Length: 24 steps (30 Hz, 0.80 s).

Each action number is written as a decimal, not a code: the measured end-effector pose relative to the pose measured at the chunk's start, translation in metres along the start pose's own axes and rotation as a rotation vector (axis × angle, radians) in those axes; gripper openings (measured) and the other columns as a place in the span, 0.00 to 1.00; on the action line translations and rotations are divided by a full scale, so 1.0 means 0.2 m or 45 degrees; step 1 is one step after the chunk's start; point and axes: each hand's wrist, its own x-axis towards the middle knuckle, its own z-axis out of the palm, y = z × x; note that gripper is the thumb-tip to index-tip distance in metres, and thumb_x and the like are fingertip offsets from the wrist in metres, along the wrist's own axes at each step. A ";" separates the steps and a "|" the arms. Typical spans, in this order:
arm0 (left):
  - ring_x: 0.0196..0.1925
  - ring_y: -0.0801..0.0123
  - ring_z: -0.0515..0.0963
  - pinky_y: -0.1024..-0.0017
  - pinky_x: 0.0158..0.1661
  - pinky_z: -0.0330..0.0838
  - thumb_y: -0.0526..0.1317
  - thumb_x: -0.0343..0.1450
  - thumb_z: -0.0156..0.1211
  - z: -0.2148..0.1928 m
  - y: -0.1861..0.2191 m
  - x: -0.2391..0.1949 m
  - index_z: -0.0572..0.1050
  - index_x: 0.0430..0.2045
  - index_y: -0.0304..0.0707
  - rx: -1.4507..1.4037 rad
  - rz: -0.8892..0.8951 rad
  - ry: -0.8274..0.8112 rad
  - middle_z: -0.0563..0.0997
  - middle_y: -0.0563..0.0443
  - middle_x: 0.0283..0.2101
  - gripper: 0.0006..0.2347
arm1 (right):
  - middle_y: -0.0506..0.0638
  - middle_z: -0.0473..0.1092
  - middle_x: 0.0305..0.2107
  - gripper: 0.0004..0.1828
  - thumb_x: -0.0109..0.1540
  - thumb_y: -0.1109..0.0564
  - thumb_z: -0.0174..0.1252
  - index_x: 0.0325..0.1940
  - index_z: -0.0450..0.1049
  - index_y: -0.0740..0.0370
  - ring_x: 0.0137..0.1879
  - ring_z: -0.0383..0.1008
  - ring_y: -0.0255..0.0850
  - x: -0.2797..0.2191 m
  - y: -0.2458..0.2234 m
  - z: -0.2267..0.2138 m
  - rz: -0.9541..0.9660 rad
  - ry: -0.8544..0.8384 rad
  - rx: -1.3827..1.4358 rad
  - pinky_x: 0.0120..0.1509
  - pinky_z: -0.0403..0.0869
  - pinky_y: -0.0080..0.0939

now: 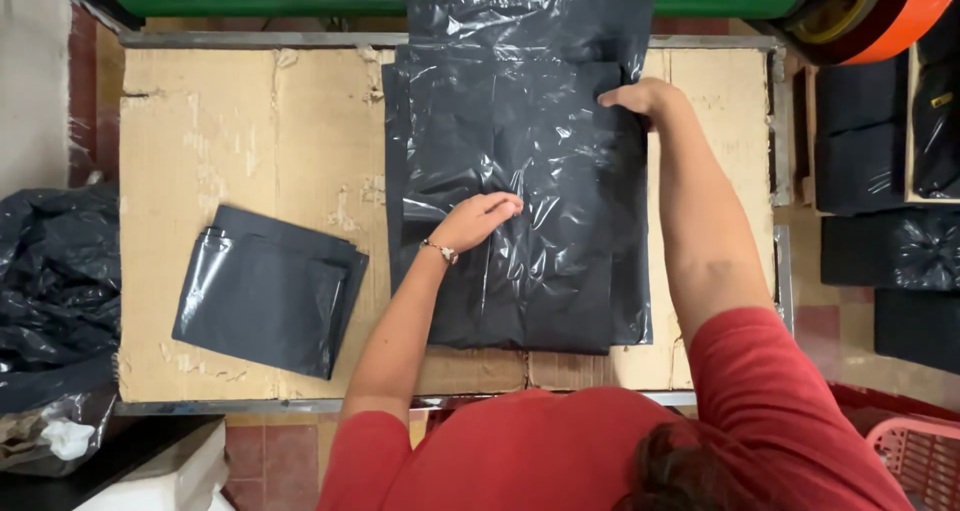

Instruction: Folding plastic bags and placing them into a collection basket

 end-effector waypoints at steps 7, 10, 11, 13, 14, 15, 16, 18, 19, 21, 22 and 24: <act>0.58 0.73 0.80 0.68 0.49 0.68 0.56 0.72 0.41 -0.03 -0.10 0.08 0.73 0.55 0.50 -0.562 -0.268 -0.063 0.81 0.56 0.59 0.22 | 0.55 0.80 0.38 0.23 0.51 0.60 0.68 0.50 0.76 0.66 0.40 0.83 0.44 0.11 0.10 0.05 -0.432 0.038 1.108 0.46 0.86 0.44; 0.64 0.64 0.78 0.54 0.55 0.73 0.69 0.66 0.24 -0.07 -0.13 0.09 0.60 0.69 0.41 -0.841 -0.295 -0.061 0.75 0.46 0.66 0.42 | 0.53 0.79 0.44 0.36 0.52 0.73 0.58 0.64 0.67 0.54 0.42 0.81 0.39 0.02 0.15 0.14 -0.988 0.176 1.279 0.44 0.81 0.37; 0.64 0.64 0.78 0.54 0.55 0.73 0.69 0.66 0.24 -0.09 -0.13 0.07 0.60 0.69 0.41 -0.850 -0.313 -0.065 0.75 0.46 0.66 0.42 | 0.53 0.79 0.44 0.36 0.52 0.73 0.58 0.64 0.67 0.54 0.42 0.81 0.39 -0.15 0.23 0.19 -0.969 0.166 1.278 0.44 0.81 0.37; 0.69 0.56 0.73 0.43 0.59 0.64 0.78 0.53 0.20 -0.14 -0.11 0.04 0.54 0.72 0.39 -1.325 -0.352 -0.038 0.69 0.42 0.71 0.55 | 0.50 0.70 0.56 0.35 0.56 0.72 0.55 0.68 0.63 0.61 0.61 0.70 0.37 -0.51 0.37 0.27 -1.408 0.323 1.032 0.65 0.69 0.34; 0.69 0.56 0.73 0.43 0.59 0.64 0.78 0.53 0.20 -0.16 -0.24 0.05 0.54 0.72 0.39 -1.328 -0.362 -0.038 0.69 0.42 0.71 0.55 | 0.50 0.70 0.56 0.35 0.56 0.72 0.55 0.68 0.63 0.61 0.61 0.70 0.37 -0.41 0.60 0.38 -1.400 0.317 1.034 0.65 0.69 0.34; 0.71 0.46 0.68 0.34 0.58 0.64 0.76 0.54 0.38 -0.19 -0.37 0.06 0.65 0.63 0.38 -1.721 -0.235 -0.155 0.68 0.37 0.70 0.49 | 0.59 0.71 0.52 0.36 0.55 0.73 0.62 0.67 0.65 0.63 0.56 0.71 0.45 -0.34 0.85 0.49 -1.316 0.384 0.916 0.55 0.73 0.43; 0.73 0.37 0.64 0.25 0.57 0.64 0.75 0.55 0.55 -0.19 -0.51 0.06 0.75 0.54 0.36 -2.112 -0.105 -0.277 0.68 0.31 0.69 0.44 | 0.69 0.72 0.49 0.37 0.53 0.74 0.69 0.66 0.67 0.65 0.52 0.73 0.52 -0.31 1.13 0.61 -1.220 0.445 0.800 0.46 0.76 0.52; 0.73 0.38 0.65 0.29 0.60 0.65 0.75 0.56 0.54 -0.26 -0.68 0.05 0.74 0.56 0.36 -2.106 -0.104 -0.184 0.69 0.32 0.69 0.44 | 0.57 0.73 0.40 0.20 0.54 0.59 0.72 0.48 0.73 0.57 0.52 0.72 0.51 -0.50 1.20 0.68 -1.416 0.439 0.541 0.57 0.71 0.51; 0.73 0.40 0.67 0.33 0.62 0.65 0.75 0.57 0.52 -0.28 -0.76 0.04 0.73 0.58 0.37 -2.091 -0.082 -0.092 0.69 0.34 0.69 0.44 | 0.45 0.74 0.32 0.12 0.55 0.45 0.75 0.31 0.80 0.50 0.51 0.71 0.50 -0.59 1.24 0.71 -1.619 0.434 0.270 0.68 0.67 0.49; 0.72 0.43 0.69 0.38 0.66 0.66 0.75 0.59 0.49 -0.30 -0.84 0.02 0.72 0.60 0.37 -2.057 -0.054 0.038 0.70 0.36 0.69 0.44 | 0.41 0.74 0.33 0.10 0.57 0.45 0.74 0.30 0.80 0.47 0.54 0.71 0.47 -0.56 1.37 0.83 -1.564 0.542 0.162 0.68 0.66 0.46; 0.71 0.45 0.71 0.44 0.70 0.66 0.74 0.60 0.47 -0.31 -0.88 0.00 0.70 0.63 0.38 -2.018 -0.011 0.171 0.71 0.37 0.68 0.45 | 0.38 0.75 0.35 0.08 0.58 0.45 0.72 0.30 0.81 0.44 0.56 0.72 0.43 -0.54 1.43 0.88 -1.519 0.652 0.048 0.69 0.66 0.43; 0.72 0.54 0.69 0.56 0.71 0.62 0.64 0.66 0.51 -0.31 -0.74 -0.13 0.69 0.63 0.35 -1.651 -0.075 0.352 0.71 0.40 0.68 0.36 | 0.42 0.75 0.41 0.03 0.60 0.55 0.67 0.38 0.82 0.47 0.58 0.69 0.48 -0.64 1.43 0.84 -1.521 0.534 -0.037 0.70 0.65 0.50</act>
